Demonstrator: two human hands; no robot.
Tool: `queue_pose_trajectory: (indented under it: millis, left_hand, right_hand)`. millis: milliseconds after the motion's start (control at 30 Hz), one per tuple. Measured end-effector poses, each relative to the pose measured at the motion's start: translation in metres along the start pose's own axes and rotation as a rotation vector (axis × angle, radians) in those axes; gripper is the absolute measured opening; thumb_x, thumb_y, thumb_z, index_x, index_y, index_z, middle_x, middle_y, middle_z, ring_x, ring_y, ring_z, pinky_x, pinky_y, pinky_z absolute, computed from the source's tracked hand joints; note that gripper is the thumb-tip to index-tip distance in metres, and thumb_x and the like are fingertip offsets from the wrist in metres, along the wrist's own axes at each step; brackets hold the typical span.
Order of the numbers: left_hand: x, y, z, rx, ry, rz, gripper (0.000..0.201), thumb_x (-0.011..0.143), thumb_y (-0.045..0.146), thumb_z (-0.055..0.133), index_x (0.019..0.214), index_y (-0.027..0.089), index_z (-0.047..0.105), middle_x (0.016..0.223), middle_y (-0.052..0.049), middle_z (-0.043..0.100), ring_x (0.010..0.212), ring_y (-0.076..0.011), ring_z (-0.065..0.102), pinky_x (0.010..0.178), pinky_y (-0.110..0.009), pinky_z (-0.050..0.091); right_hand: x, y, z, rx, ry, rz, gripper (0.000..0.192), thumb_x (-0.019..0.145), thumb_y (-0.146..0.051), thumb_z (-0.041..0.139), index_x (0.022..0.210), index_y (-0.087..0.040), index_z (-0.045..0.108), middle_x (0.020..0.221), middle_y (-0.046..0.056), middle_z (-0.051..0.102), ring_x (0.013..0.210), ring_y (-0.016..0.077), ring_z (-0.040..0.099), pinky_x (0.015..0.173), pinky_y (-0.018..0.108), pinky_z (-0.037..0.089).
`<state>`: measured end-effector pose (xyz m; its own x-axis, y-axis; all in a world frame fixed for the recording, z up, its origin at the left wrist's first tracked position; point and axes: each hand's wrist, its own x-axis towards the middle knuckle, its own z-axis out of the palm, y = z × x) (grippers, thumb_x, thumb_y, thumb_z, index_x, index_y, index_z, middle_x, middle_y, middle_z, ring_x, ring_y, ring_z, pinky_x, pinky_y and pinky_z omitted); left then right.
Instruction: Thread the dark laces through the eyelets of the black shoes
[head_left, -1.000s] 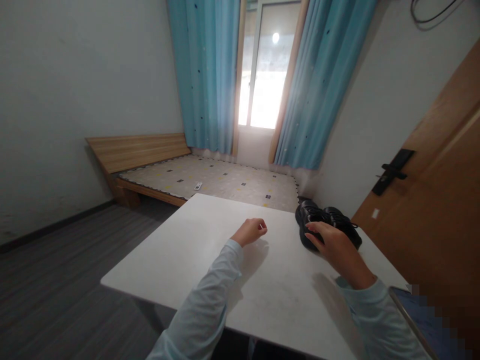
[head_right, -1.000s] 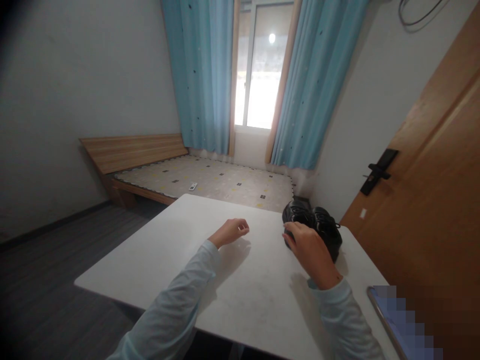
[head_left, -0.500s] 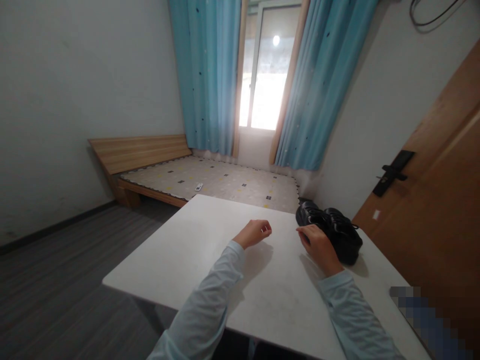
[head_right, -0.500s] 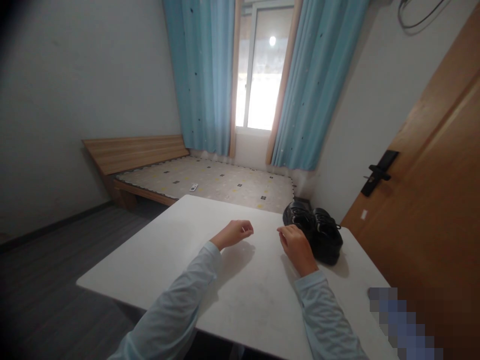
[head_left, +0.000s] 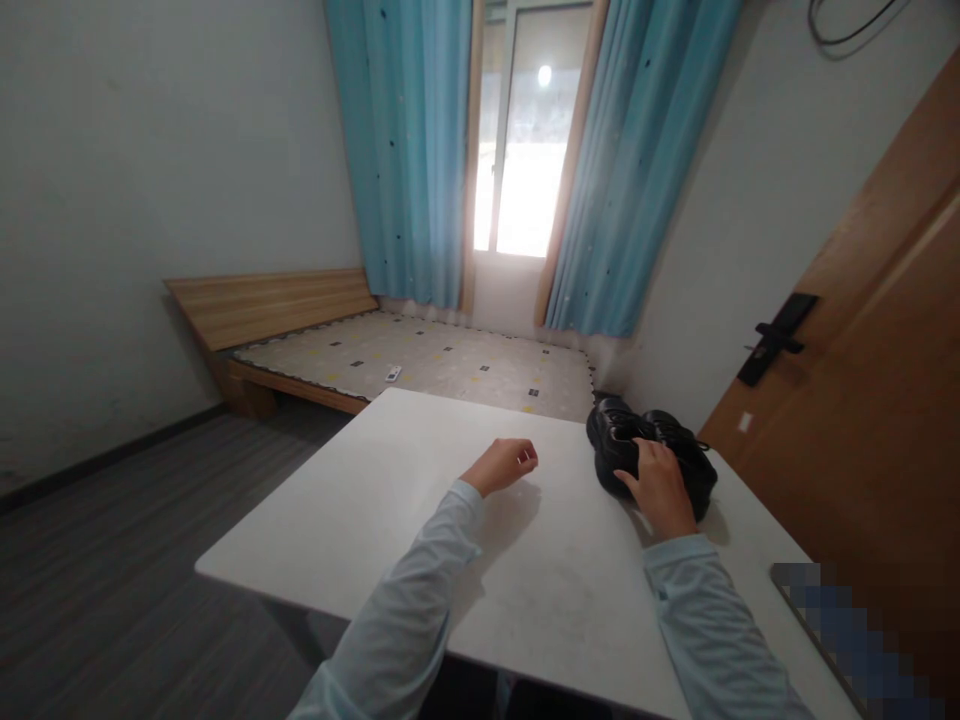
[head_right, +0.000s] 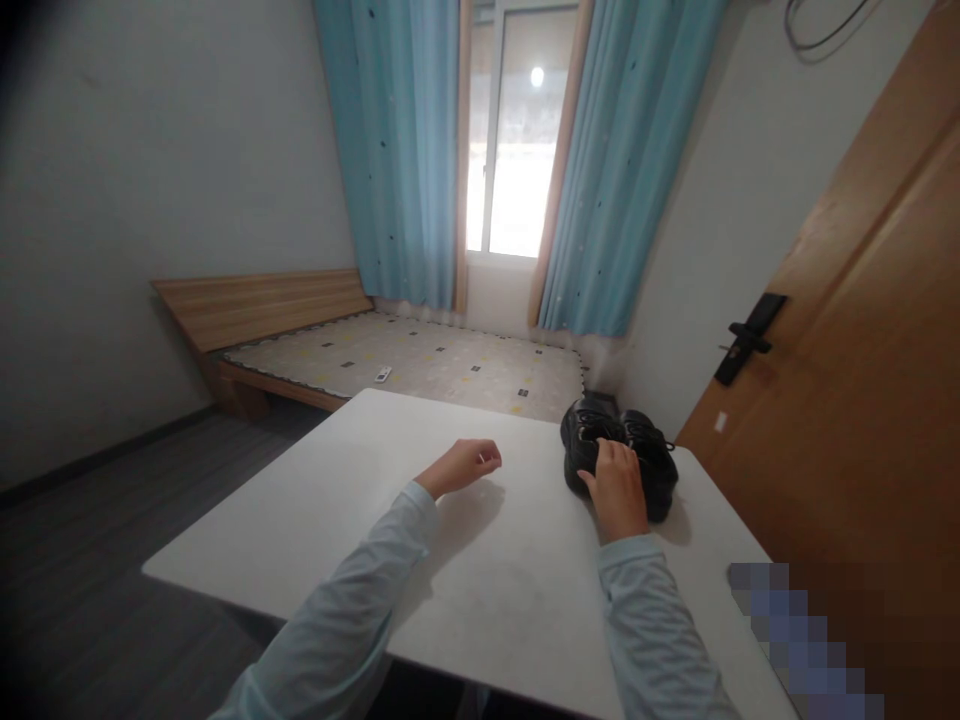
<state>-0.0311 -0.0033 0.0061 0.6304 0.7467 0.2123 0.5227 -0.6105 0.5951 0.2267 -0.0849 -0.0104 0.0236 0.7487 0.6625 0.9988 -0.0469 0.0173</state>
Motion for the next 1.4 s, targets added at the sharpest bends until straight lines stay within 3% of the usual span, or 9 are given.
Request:
queue_pose_trajectory:
  millis: [133, 467, 800, 1033, 1233, 1400]
  left_hand:
    - [0.0, 0.0, 0.0, 0.003, -0.002, 0.004, 0.016, 0.078, 0.02, 0.053, 0.084, 0.016, 0.067, 0.079, -0.003, 0.069, 0.068, -0.012, 0.06, 0.067, -0.021, 0.045]
    - [0.001, -0.001, 0.001, 0.008, 0.006, -0.002, 0.016, 0.078, 0.021, 0.053, 0.084, 0.017, 0.068, 0.078, -0.003, 0.069, 0.067, -0.0114, 0.06, 0.068, -0.021, 0.046]
    - [0.0, -0.004, 0.0, 0.038, 0.013, -0.005, 0.018, 0.08, 0.023, 0.052, 0.087, 0.017, 0.068, 0.08, -0.003, 0.069, 0.069, -0.0124, 0.061, 0.067, -0.02, 0.046]
    - [0.002, -0.011, -0.002, 0.077, 0.181, -0.126, 0.018, 0.081, 0.024, 0.051, 0.087, 0.017, 0.068, 0.084, -0.005, 0.07, 0.075, -0.0152, 0.063, 0.074, -0.025, 0.046]
    - [0.004, -0.007, -0.006, -0.084, 0.292, -0.169, 0.019, 0.083, 0.027, 0.049, 0.09, 0.017, 0.063, 0.08, -0.004, 0.067, 0.068, -0.0127, 0.063, 0.072, -0.025, 0.047]
    - [0.005, -0.007, -0.005, -0.216, 0.326, -0.154, 0.025, 0.085, 0.036, 0.048, 0.099, 0.017, 0.057, 0.086, -0.004, 0.065, 0.067, -0.0119, 0.063, 0.071, -0.025, 0.048]
  right_hand:
    - [-0.001, 0.011, 0.004, 0.072, -0.048, -0.012, 0.02, 0.08, -0.027, 0.056, 0.095, -0.013, 0.055, 0.092, 0.016, 0.059, 0.095, 0.0308, 0.05, 0.083, 0.042, 0.042]
    - [0.006, 0.006, 0.002, 0.169, -0.036, -0.018, 0.019, 0.078, -0.02, 0.055, 0.097, -0.015, 0.058, 0.086, 0.012, 0.059, 0.088, 0.0289, 0.05, 0.078, 0.041, 0.042]
    - [0.009, -0.039, -0.026, 0.227, -0.039, -0.132, 0.015, 0.081, -0.019, 0.055, 0.095, -0.018, 0.057, 0.087, 0.01, 0.056, 0.089, 0.028, 0.047, 0.073, 0.039, 0.043]
    - [0.002, -0.079, -0.061, 0.216, -0.055, -0.235, 0.012, 0.081, -0.019, 0.057, 0.093, -0.018, 0.056, 0.083, 0.007, 0.054, 0.084, 0.0256, 0.047, 0.069, 0.036, 0.041]
    - [-0.022, -0.112, -0.082, 0.233, -0.035, -0.274, 0.007, 0.081, -0.018, 0.057, 0.088, -0.018, 0.057, 0.08, 0.007, 0.053, 0.079, 0.0248, 0.045, 0.068, 0.036, 0.039]
    - [-0.04, -0.129, -0.081, 0.256, -0.04, -0.279, 0.009, 0.081, -0.013, 0.055, 0.086, -0.02, 0.058, 0.079, 0.007, 0.053, 0.077, 0.0239, 0.045, 0.066, 0.036, 0.039]
